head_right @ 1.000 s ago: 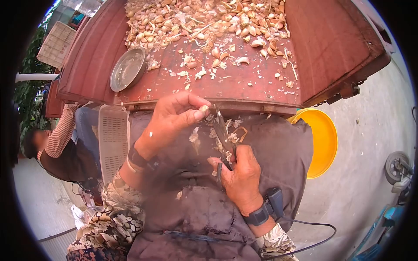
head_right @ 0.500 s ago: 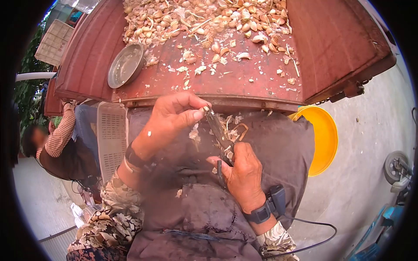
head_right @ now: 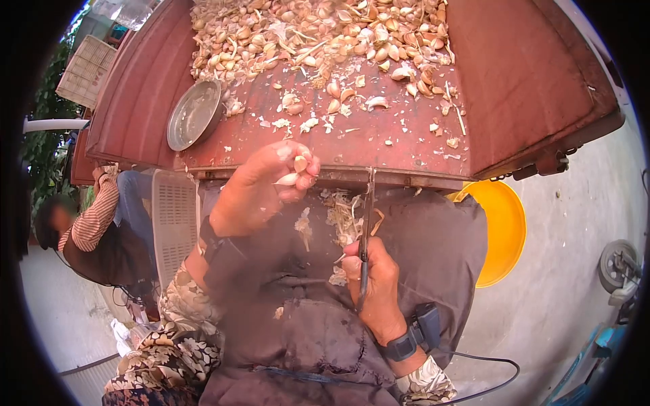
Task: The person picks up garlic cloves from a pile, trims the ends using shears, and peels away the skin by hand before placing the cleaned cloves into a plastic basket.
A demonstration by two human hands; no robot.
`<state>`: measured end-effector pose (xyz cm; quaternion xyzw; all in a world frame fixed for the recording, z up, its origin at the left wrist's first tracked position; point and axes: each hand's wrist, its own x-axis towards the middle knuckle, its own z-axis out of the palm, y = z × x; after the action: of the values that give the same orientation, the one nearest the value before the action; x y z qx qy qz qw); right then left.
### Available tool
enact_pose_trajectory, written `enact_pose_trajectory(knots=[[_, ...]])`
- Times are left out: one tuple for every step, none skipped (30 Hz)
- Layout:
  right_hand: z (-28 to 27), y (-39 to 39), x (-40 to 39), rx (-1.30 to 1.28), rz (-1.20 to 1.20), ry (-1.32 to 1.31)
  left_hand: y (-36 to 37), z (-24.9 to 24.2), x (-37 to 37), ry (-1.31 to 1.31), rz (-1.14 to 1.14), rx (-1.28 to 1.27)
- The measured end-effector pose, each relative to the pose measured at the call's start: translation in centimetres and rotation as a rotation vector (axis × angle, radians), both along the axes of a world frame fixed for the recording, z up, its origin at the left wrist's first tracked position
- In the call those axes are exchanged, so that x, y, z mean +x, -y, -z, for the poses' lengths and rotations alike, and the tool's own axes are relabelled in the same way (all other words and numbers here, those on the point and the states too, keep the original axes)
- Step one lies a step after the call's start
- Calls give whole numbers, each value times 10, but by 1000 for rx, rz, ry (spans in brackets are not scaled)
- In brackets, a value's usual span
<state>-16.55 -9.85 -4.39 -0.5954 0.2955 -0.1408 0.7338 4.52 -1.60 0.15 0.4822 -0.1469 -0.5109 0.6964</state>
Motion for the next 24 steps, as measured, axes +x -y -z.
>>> enact_pose_trajectory(knots=[[-5, 2, -1, 101, -4, 8, 3, 1, 9, 35, -14, 30], [-2, 1, -2, 68, 0, 6, 6, 5, 19, 67, -30, 62], [3, 1, -3, 33, 3, 3, 12, 11, 32, 193, -23, 140], [7, 1, -3, -2, 6, -2, 22, 12, 39, 367, -46, 211], [10, 2, -3, 0, 3, 5, 33, 14, 42, 541, -69, 283], [12, 2, -3, 2, 0, 11, 46, 17, 45, 714, -90, 354], [13, 2, -3, 5, -4, 16, 59, 20, 48, 898, -88, 426], [12, 2, -3, 18, -5, 15, 72, 22, 51, 1083, -87, 497], [10, 3, -2, 31, -6, 14, 81, 24, 54, 1268, -84, 567], [9, 4, -3, 45, -6, 13, 85, 29, 60, 1324, -95, 568], [9, 4, -3, 39, -2, 10, 88, 38, 65, 1379, -105, 569], [9, 4, -3, 32, 3, 9, 90, 40, 65, 1437, -116, 568], [9, 4, -3, 26, 10, 9, 90, 40, 66, 1224, -120, 545], [8, 4, -3, 11, 25, -5, 84, 38, 65, 924, -87, 446], [6, 5, -2, -4, 38, -17, 75, 26, 58, 627, -57, 345], [4, 5, -1, -17, 51, -30, 66, 17, 50, 330, -26, 244], [-2, 6, 1, -40, 60, -42, 58, 11, 40, 243, -5, 187], [-10, 6, 4, -65, 64, -55, 48, 6, 29, 154, 12, 129], [-15, 6, 6, -90, 67, -68, 39, 3, 19, 65, 26, 70], [-14, 5, 6, -135, 54, -81, 32, 1, 11, 12, 40, 36], [-8, 3, 6, -181, 40, -94, 25, 0, 3, -40, 53, 2], [-5, 2, 5, -227, 26, -107, 19, -1, -4, -92, 66, -33], [-5, 1, 5, -362, 12, -94, 14, 0, -11, -121, 58, -39], [-4, 1, 5, -496, 0, -79, 10, -2, -16, -127, 56, -37]])
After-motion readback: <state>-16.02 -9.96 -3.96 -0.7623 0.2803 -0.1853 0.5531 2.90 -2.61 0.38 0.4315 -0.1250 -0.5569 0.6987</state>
